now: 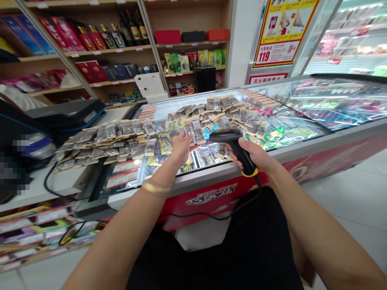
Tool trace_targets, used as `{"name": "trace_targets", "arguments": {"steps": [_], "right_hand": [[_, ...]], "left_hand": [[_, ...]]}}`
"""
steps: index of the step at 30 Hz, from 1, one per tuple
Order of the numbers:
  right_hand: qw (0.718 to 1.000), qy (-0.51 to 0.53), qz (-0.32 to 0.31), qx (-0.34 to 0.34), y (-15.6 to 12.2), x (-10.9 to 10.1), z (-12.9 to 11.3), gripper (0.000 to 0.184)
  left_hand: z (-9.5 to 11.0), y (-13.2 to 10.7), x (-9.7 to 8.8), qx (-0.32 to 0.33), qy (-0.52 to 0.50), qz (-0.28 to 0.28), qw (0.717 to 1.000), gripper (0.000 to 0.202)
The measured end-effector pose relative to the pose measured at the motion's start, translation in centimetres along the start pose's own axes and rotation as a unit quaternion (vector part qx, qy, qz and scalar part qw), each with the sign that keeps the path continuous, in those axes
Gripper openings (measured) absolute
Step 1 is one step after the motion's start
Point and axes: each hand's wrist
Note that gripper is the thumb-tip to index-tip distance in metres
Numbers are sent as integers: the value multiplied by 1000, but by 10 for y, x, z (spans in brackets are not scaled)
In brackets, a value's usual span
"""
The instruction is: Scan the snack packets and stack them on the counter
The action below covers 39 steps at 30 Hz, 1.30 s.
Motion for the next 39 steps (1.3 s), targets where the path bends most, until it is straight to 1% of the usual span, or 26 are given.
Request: {"name": "trace_targets", "arguments": {"steps": [7,12,14,16,18,20,21,22,23,25,26,28,30,33,36,39], "right_hand": [[1000,-4,9,7,1,3,-2,63],[1000,1,25,-2,2,2,0,57],[999,3,35,-17,1,4,2,56],[999,11,29,-30,2,10,3,58],[999,21,10,-32,6,20,5,62],[999,24,-15,-28,12,33,7,65],[999,23,-30,-25,17,41,8,65],[999,22,-44,-22,22,49,10,65],[998,21,-57,-20,28,58,11,66],[996,27,-78,-16,41,76,14,66],[996,33,-84,-12,47,85,16,64],[995,46,-86,4,57,101,18,60],[994,62,-83,30,64,113,20,57],[990,97,-84,61,69,121,23,54],[984,140,-90,66,71,119,26,54],[980,163,-100,59,73,113,29,55]], "left_hand": [[0,1,-2,-2,11,-2,1000,11],[-3,2,0,3,17,-2,1000,10],[-5,2,-1,18,54,7,998,12],[-3,0,-9,59,146,51,986,20],[4,-4,-26,116,253,115,953,36],[17,-10,-52,162,335,167,913,52],[24,-14,-66,174,365,183,896,55],[31,-17,-82,183,394,205,877,55],[38,-20,-96,185,420,227,859,53],[48,-24,-124,165,464,262,830,51],[50,-26,-135,149,487,268,818,49],[50,-30,-151,113,543,256,792,46],[44,-36,-161,96,599,227,762,45],[32,-44,-166,100,664,191,716,50],[28,-51,-164,76,713,163,677,52],[33,-53,-156,33,737,150,658,53]]}}
Point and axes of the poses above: each hand's wrist, its own y-axis towards the middle knuckle, its own x-axis out of the palm, z = x × y, and after that the axes turned 6 degrees about y, right-handed
